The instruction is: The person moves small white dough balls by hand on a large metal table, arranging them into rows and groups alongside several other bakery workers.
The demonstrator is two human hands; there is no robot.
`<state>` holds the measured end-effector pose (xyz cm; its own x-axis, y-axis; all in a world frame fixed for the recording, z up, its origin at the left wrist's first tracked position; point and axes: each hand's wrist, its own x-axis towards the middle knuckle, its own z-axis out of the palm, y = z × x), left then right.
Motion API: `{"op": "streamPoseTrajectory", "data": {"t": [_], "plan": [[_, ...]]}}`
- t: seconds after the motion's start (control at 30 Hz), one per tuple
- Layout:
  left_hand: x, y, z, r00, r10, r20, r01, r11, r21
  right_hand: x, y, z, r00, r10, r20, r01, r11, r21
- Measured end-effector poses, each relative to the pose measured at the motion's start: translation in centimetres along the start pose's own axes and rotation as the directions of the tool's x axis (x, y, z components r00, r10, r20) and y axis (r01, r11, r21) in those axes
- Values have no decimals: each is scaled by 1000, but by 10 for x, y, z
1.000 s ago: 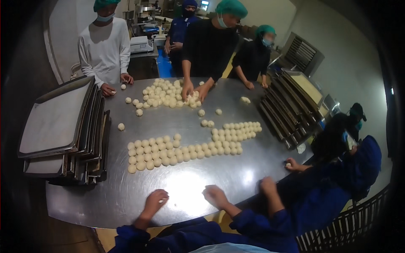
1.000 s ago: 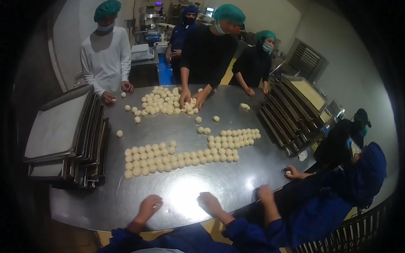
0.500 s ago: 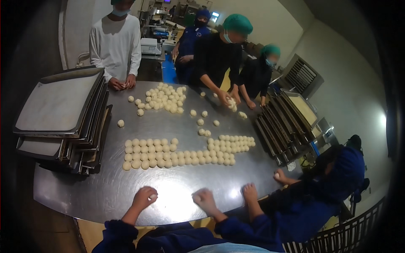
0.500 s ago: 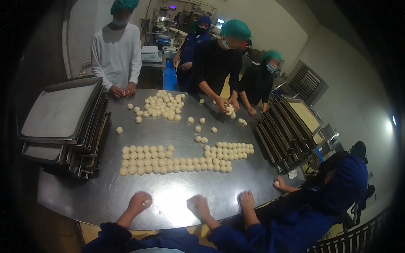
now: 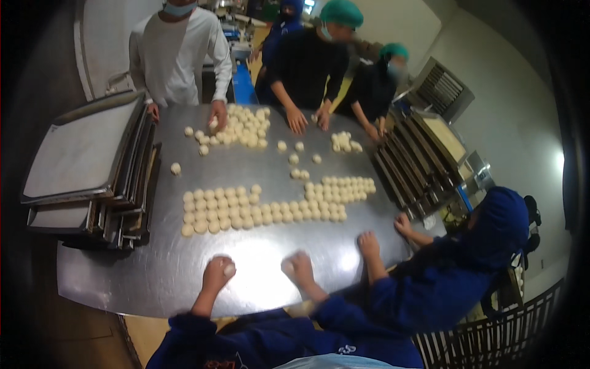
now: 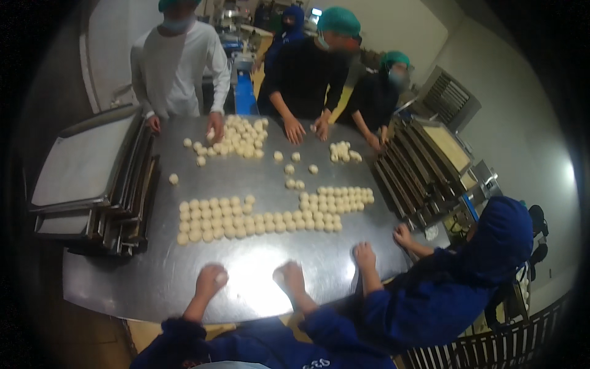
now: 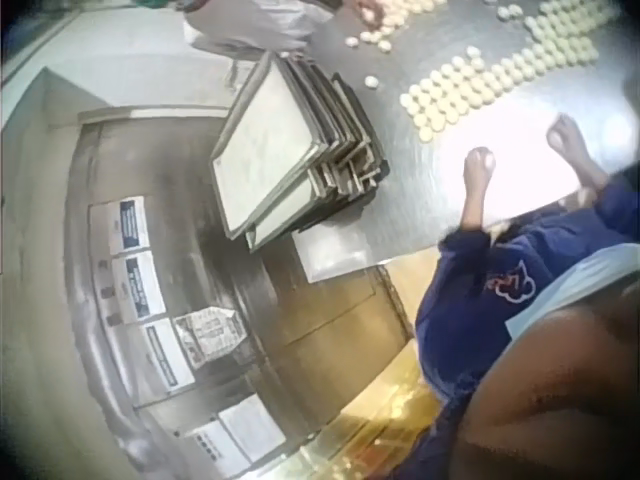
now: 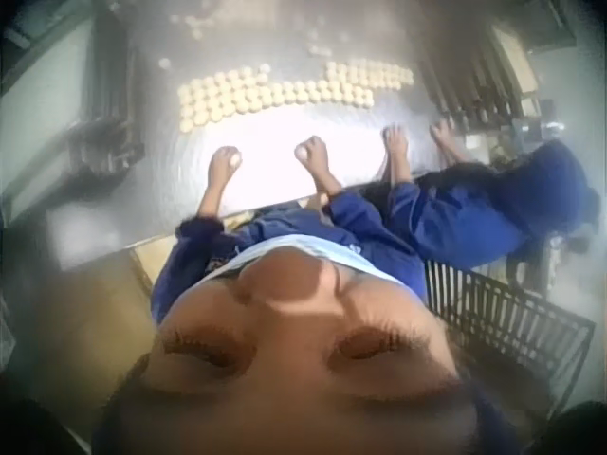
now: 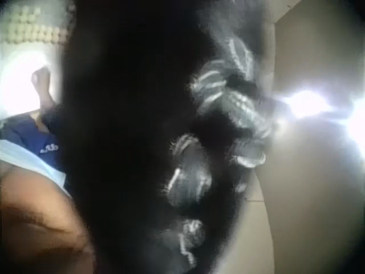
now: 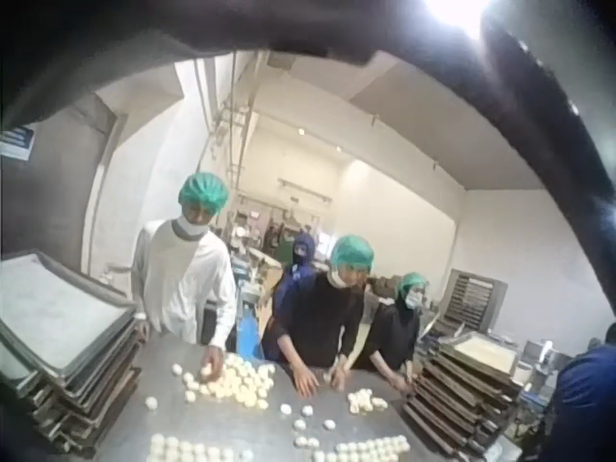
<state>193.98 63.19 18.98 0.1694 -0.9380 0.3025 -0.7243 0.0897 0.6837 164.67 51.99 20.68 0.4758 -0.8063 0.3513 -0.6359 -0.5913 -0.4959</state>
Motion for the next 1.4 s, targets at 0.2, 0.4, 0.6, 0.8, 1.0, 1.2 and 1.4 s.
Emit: {"op": "streamPoseTrajectory", "data": {"t": [0.2,0.4,0.6,0.8,1.0,1.2,1.4], "plan": [[42,23,52,999,26,-29,-28,997,-68,39,-55,51,988,146,-56,-125,950,287],[1,29,0,997,-59,40,64,984,-168,10,-42,-2,998,28,62,-39,982,183],[3,31,-12,977,-192,93,210,937,-278,66,-33,-27,833,122,539,-262,946,192],[4,32,-6,980,-185,75,199,926,-321,73,-84,40,861,-231,454,112,955,274],[-13,12,-25,988,-155,-3,147,944,-296,67,-126,41,883,-188,430,206,978,5],[-14,2,-33,964,-215,-157,176,957,-230,93,-101,62,737,-199,646,188,978,88],[-19,6,-29,983,-92,-161,93,996,-4,148,-22,19,792,101,602,-406,824,395]]}}
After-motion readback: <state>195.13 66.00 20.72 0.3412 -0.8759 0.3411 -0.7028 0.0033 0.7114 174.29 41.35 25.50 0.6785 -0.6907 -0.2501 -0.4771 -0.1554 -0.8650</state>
